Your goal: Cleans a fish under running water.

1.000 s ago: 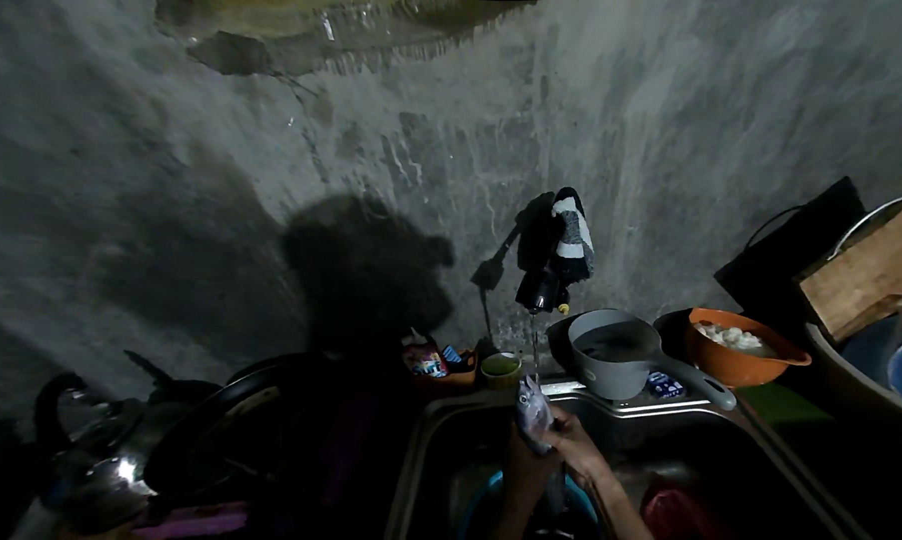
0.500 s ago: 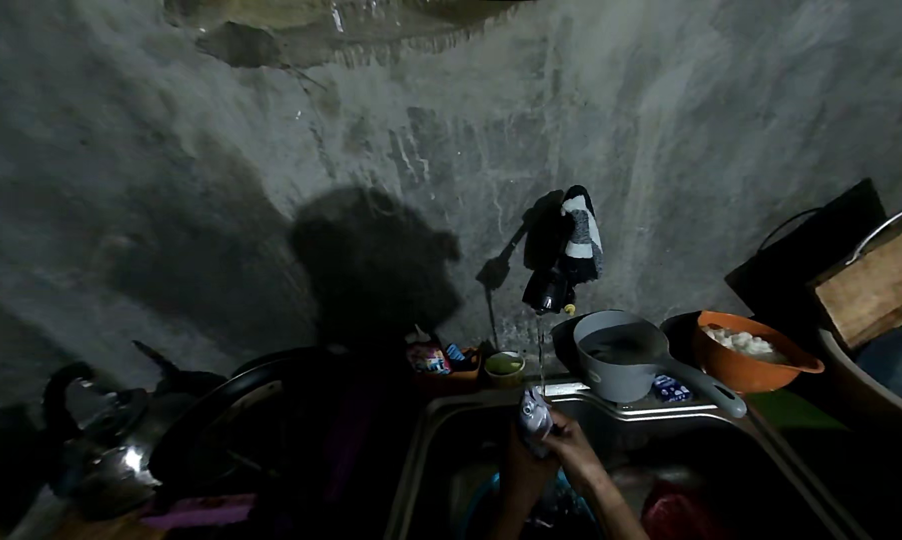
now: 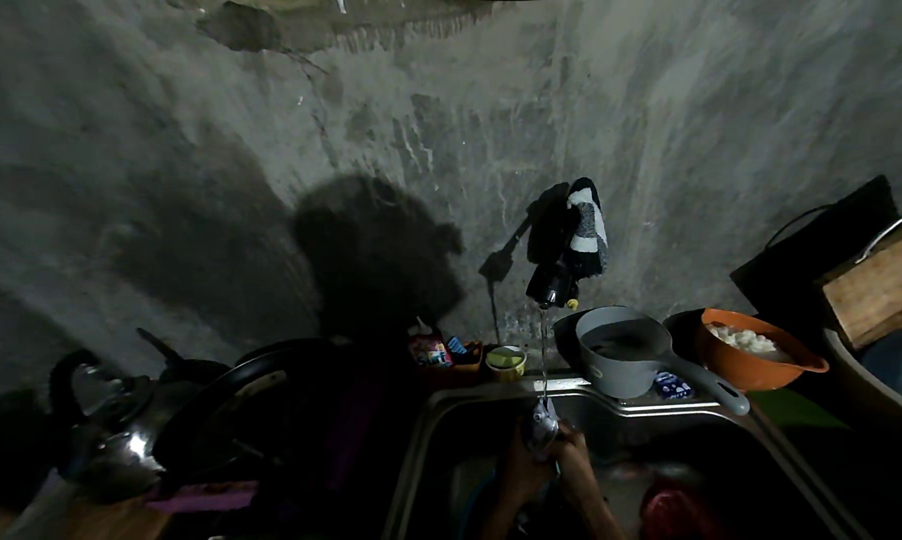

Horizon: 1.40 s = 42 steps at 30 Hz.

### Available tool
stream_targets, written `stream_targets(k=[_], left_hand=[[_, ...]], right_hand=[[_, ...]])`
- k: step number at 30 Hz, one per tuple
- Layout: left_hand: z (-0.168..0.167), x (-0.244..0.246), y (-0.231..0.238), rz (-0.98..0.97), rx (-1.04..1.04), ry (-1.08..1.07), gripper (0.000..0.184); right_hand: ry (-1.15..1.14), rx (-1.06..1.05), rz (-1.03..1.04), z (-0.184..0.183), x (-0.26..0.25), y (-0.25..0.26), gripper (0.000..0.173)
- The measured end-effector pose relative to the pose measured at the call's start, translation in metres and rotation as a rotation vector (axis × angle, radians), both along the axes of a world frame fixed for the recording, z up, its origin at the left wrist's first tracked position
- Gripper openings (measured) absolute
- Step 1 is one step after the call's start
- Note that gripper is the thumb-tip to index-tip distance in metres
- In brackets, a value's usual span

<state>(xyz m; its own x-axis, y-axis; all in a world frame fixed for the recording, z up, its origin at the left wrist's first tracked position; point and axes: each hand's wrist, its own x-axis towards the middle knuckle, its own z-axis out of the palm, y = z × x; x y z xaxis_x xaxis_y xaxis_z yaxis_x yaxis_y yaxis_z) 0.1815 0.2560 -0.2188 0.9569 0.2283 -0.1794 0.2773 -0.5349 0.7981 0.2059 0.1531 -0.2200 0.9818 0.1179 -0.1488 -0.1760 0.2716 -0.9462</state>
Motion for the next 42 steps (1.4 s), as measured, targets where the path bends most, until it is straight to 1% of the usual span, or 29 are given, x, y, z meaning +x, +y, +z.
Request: stream_targets(k=[2, 6, 9, 11, 14, 17, 20, 23, 26, 29, 30, 32, 34, 36, 37, 38, 40, 42], left_hand=[[-0.003, 0.002, 0.005, -0.031, 0.024, 0.038, 0.104], [-0.002, 0.005, 0.011, -0.043, 0.054, 0.051, 0.101], [0.001, 0.007, 0.015, -0.060, 0.104, 0.094, 0.100], [0.000, 0.009, 0.017, -0.079, 0.117, 0.101, 0.100], [-0.002, 0.010, 0.022, -0.121, 0.101, 0.106, 0.101], [-0.003, 0.011, 0.025, -0.158, 0.087, 0.124, 0.100], [-0.002, 0.012, 0.026, -0.193, 0.083, 0.140, 0.102], [-0.003, 0.015, 0.029, -0.233, 0.073, 0.142, 0.108], [-0.007, 0.018, 0.032, -0.271, 0.061, 0.121, 0.106], [-0.005, 0.018, 0.032, -0.311, 0.070, 0.124, 0.106], [-0.004, 0.018, 0.032, -0.314, 0.070, 0.126, 0.105], [-0.004, 0.020, 0.032, -0.309, 0.077, 0.138, 0.104], [0.000, 0.018, 0.029, -0.286, 0.100, 0.169, 0.105], [0.005, 0.013, 0.024, -0.276, 0.119, 0.191, 0.106], [0.004, 0.011, 0.022, -0.272, 0.118, 0.193, 0.107], [0.003, 0.010, 0.021, -0.266, 0.113, 0.188, 0.108], [0.004, 0.008, 0.018, -0.252, 0.107, 0.183, 0.109], [0.006, 0.006, 0.016, -0.243, 0.121, 0.191, 0.109]], right_hand=[[0.006, -0.049, 0.023, -0.002, 0.000, -0.002, 0.031], [-0.022, -0.135, 0.210, -0.008, 0.005, -0.012, 0.034], [-0.013, -0.137, 0.298, -0.011, 0.010, -0.017, 0.033], [0.067, -0.116, 0.325, -0.008, 0.010, -0.019, 0.034], [0.174, -0.092, 0.309, -0.002, 0.008, -0.019, 0.033], [0.243, -0.142, 0.337, 0.003, 0.010, -0.022, 0.035], [0.258, -0.187, 0.404, 0.001, 0.016, -0.025, 0.037], [0.288, -0.158, 0.451, 0.001, 0.019, -0.029, 0.038], [0.314, -0.158, 0.502, -0.001, 0.022, -0.031, 0.038], [0.355, -0.096, 0.543, -0.006, 0.024, -0.035, 0.041], [0.367, -0.078, 0.515, -0.005, 0.021, -0.034, 0.041], [0.366, -0.100, 0.385, 0.003, 0.009, -0.027, 0.040], [0.292, -0.243, 0.241, 0.004, -0.001, -0.019, 0.036], [0.168, -0.421, 0.111, -0.007, 0.000, -0.013, 0.031], [0.134, -0.460, 0.064, -0.008, -0.001, -0.011, 0.031], [0.119, -0.465, 0.023, -0.005, -0.003, -0.009, 0.030], [0.113, -0.410, -0.043, 0.003, -0.007, -0.006, 0.022], [0.104, -0.367, -0.056, 0.005, -0.007, -0.009, 0.020]])
